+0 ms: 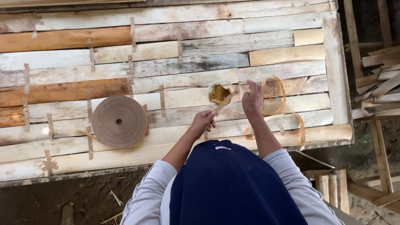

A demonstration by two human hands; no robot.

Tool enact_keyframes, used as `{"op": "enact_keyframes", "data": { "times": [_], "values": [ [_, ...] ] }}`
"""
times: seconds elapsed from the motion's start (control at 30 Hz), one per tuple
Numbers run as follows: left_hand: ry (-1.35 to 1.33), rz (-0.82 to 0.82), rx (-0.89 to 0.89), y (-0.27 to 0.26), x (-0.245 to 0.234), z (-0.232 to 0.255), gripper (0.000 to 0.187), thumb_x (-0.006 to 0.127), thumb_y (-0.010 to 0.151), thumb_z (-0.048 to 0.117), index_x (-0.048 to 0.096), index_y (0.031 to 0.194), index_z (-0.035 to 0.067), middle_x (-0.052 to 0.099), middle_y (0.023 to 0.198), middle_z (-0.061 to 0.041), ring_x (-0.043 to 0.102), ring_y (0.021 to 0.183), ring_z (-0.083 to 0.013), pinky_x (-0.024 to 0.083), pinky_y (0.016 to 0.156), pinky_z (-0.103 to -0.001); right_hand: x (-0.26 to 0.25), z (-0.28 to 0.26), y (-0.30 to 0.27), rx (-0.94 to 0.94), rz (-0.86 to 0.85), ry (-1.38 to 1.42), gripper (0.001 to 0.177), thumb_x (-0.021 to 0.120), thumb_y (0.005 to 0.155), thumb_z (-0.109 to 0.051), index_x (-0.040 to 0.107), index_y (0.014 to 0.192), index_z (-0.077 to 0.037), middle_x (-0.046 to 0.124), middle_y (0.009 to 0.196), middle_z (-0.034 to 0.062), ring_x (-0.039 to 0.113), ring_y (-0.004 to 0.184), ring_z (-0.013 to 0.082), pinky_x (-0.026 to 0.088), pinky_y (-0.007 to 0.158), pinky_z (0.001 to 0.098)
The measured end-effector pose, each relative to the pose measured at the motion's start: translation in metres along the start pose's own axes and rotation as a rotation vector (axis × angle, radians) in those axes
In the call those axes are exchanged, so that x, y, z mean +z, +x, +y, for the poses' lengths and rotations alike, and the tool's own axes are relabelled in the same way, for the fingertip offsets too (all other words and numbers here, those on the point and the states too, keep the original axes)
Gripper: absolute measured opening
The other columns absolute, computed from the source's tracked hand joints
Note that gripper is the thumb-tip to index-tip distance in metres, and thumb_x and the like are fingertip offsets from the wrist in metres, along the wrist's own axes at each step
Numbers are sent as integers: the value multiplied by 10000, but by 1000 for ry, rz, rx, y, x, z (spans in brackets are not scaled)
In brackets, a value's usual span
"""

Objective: The person repeatedly applies short strips of adhesive tape across the gaps between wooden planks on a workbench. They tear tape from a roll, press it onto the wood, and smooth it down with their fingers. The process is repeated multiple times across different sections of the bench.

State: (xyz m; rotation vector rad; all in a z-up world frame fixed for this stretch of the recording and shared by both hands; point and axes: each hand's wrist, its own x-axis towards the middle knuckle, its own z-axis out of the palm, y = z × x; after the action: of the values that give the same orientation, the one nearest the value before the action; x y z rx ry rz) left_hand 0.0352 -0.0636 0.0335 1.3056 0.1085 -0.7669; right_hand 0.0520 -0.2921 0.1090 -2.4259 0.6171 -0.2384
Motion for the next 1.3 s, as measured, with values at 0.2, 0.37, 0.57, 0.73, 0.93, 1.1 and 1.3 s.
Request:
{"op": "enact_keyframes", "data": {
  "times": [0.2,0.37,0.57,0.73,0.93,1.1,1.3],
  "values": [
    [-58,-29,-7,3,18,44,333,565,1037,287,667,1196,13,615,568,-145,478,328,-121,469,355,-248,24,6,-8,377,-618,732,377,823,793,-315,710,1111,-146,685,908,11,649,764,137,444,522,218],
    [-65,-26,-71,-5,19,55,425,653,1004,335,652,1290,22,661,625,-168,509,349,-120,516,384,-271,-1,-43,8,182,-341,683,203,862,873,-212,688,797,-138,570,674,-36,484,618,67,336,568,225],
    [-12,77,-116,-2,12,52,327,625,982,322,717,1009,9,627,575,-144,495,358,-109,489,375,-246,24,-5,50,154,-176,292,324,741,948,-291,592,1181,-123,619,796,49,545,743,148,452,687,330],
    [25,202,-118,21,13,51,274,626,928,278,722,875,27,615,519,-152,500,314,-137,488,342,-273,33,-10,9,-448,184,116,378,542,899,93,610,1268,47,543,852,103,551,723,236,443,726,389],
    [102,290,-192,34,13,55,312,589,884,289,725,819,16,618,507,-150,530,323,-163,536,373,-318,77,8,-25,-937,-156,-332,1002,586,622,-150,393,1605,-161,405,1632,96,409,1471,252,277,1194,487],
    [266,285,-121,45,8,39,312,593,897,307,733,746,71,627,495,-100,552,351,-151,544,394,-282,105,40,-13,-943,-232,-566,988,617,663,-155,345,1613,-136,336,1680,69,312,1528,205,136,1226,523],
    [307,283,-6,-28,38,103,336,565,936,286,703,687,109,572,428,-55,524,347,-151,463,392,-235,90,16,-13,-813,-409,-734,985,593,751,-204,210,1659,-183,241,1716,4,236,1554,155,89,1251,539]
  ]
}}
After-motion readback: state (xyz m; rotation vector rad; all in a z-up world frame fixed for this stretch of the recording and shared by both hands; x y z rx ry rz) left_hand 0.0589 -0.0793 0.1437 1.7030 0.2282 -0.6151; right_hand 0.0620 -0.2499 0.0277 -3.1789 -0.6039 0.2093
